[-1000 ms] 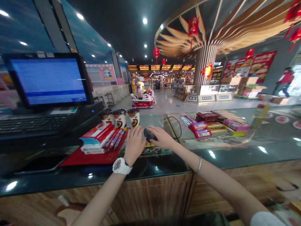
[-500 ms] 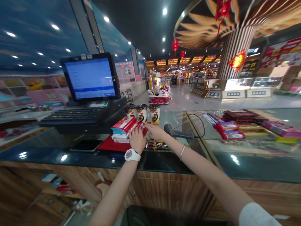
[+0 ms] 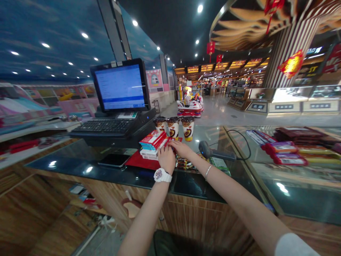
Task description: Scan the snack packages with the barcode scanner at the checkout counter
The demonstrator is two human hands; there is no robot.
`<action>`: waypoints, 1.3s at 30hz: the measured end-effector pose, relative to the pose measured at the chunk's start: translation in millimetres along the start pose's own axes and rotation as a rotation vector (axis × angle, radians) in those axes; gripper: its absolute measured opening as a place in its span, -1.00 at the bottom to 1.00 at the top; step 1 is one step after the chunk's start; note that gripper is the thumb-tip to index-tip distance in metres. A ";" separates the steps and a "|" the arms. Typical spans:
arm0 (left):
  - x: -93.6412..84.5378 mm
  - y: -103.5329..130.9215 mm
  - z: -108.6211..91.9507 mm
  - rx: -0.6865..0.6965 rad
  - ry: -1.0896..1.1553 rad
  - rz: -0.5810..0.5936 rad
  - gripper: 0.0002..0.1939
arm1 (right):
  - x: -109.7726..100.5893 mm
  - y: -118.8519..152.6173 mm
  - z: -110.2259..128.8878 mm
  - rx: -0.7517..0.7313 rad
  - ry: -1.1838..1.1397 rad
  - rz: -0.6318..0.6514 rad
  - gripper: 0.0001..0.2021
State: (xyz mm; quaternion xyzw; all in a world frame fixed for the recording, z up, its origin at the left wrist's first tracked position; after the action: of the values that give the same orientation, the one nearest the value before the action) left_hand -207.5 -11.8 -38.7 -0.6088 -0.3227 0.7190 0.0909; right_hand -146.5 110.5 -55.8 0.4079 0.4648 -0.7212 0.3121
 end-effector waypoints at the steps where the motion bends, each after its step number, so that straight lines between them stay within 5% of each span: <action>1: -1.2 -0.3 0.1 0.000 -0.002 0.003 -0.62 | -1.4 0.1 0.4 -0.003 0.001 0.005 -0.51; 19: -7.6 -2.1 -3.5 -0.127 0.004 0.044 -0.77 | -9.8 6.1 6.1 0.063 0.071 -0.018 -0.67; 39: -18.1 9.0 -9.1 -0.019 0.046 0.125 -0.76 | -5.7 31.2 -6.3 0.079 0.009 0.044 -0.38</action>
State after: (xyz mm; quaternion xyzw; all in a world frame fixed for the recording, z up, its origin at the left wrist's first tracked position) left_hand -192.3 -25.0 -29.5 -0.6449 -0.2888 0.7060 0.0472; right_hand -116.1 105.1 -65.2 0.4331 0.4281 -0.7303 0.3094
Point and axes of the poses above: each hand's wrist, its own y-axis away from the middle knuckle, its own x-axis out of the palm, z = x × y, the point moved 1 cm from there along -y, towards the middle knuckle, and after that the axes turned 2 degrees about x, right-handed, at the moved point
